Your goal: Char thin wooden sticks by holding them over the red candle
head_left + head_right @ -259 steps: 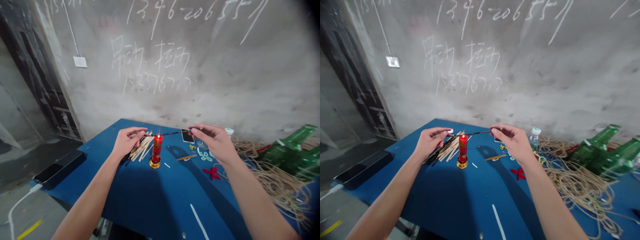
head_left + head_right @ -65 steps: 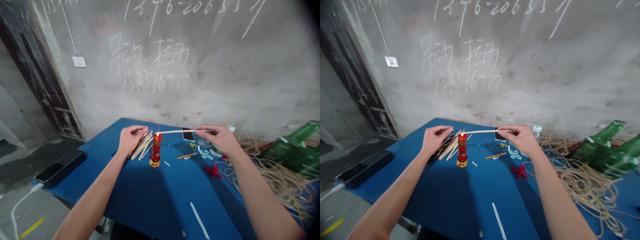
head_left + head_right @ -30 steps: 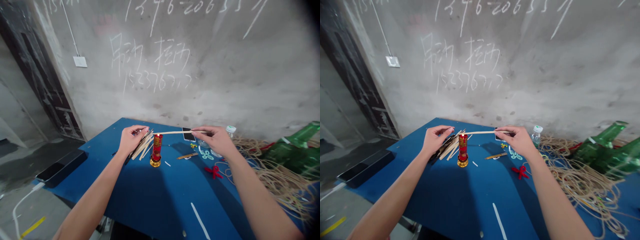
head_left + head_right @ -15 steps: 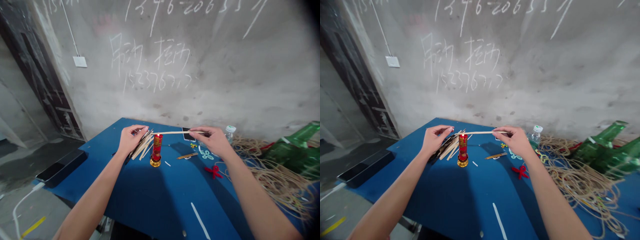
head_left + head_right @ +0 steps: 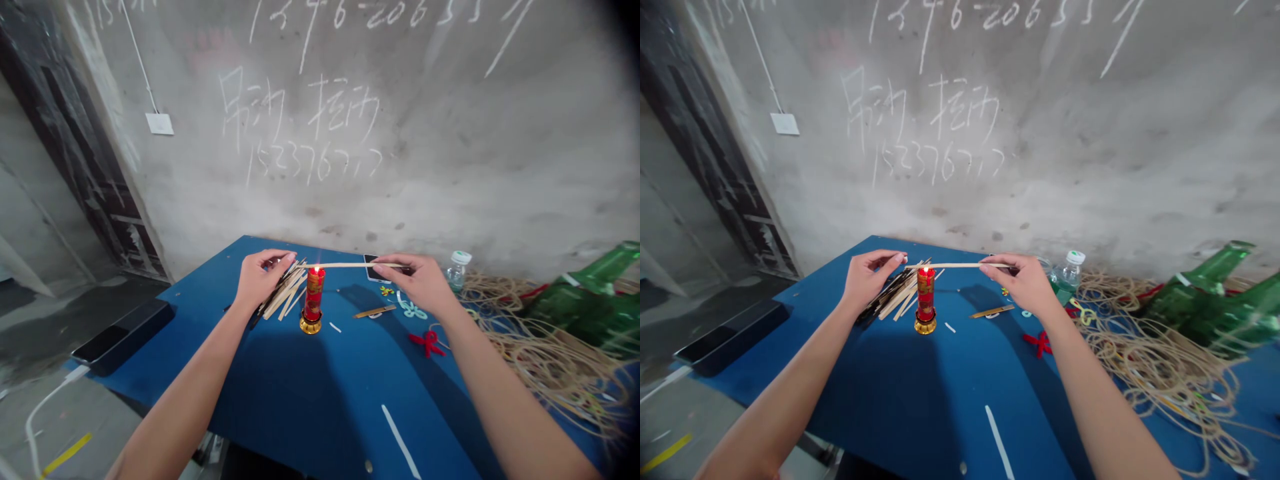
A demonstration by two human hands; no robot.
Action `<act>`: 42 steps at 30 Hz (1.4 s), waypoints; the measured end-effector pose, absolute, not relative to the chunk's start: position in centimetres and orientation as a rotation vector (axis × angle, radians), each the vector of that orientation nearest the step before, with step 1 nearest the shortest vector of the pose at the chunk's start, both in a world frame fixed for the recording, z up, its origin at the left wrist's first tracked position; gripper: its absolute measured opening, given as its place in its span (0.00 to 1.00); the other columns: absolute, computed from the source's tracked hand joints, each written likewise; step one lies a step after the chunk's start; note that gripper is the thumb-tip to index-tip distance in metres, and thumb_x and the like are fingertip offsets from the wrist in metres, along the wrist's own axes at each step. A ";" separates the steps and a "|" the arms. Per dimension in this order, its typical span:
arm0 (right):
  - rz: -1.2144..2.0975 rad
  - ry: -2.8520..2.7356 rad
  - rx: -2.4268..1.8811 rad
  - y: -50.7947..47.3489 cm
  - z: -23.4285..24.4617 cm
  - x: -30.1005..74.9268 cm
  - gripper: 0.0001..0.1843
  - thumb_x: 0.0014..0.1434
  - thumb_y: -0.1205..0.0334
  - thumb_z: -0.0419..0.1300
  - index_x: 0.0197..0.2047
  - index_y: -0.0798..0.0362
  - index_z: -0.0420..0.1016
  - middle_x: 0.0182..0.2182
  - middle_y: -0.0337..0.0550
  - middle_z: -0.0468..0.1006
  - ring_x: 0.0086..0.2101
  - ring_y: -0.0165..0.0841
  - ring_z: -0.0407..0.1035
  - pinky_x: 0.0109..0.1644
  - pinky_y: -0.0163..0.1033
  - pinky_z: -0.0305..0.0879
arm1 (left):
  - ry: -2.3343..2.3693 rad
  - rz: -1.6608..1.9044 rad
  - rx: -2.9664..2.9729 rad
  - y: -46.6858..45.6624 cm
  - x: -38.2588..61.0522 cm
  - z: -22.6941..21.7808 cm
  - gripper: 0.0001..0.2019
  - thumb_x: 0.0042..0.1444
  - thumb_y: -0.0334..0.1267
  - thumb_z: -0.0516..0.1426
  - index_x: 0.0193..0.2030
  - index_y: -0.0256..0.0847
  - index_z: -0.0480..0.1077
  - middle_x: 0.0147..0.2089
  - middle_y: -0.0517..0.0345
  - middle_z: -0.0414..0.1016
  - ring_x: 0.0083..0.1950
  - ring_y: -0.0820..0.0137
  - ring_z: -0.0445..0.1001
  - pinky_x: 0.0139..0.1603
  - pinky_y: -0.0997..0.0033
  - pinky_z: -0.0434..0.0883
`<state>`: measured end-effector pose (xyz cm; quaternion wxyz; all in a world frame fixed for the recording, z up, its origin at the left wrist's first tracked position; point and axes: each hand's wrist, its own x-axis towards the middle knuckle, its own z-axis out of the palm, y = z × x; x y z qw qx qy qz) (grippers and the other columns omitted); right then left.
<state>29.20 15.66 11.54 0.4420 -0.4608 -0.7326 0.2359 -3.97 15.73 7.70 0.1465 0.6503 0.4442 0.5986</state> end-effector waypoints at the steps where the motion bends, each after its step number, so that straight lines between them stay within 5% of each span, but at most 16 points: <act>1: 0.588 -1.815 -1.142 15.6 11.5 29.1 0.22 0.56 0.43 0.69 0.44 0.51 0.86 0.36 0.48 0.86 0.34 0.40 0.78 0.37 0.43 0.72 | 1.284 1.726 1.868 15.7 -4.0 7.7 0.12 0.61 0.48 0.63 0.42 0.44 0.84 0.40 0.51 0.85 0.39 0.62 0.80 0.42 0.63 0.75; 42: 0.617 -1.726 -1.082 16.8 9.5 28.0 0.21 0.55 0.43 0.71 0.42 0.53 0.87 0.34 0.48 0.86 0.35 0.41 0.79 0.37 0.39 0.70 | 1.245 1.869 1.756 15.9 -4.1 8.1 0.14 0.63 0.49 0.60 0.38 0.43 0.84 0.38 0.52 0.85 0.39 0.62 0.82 0.43 0.63 0.75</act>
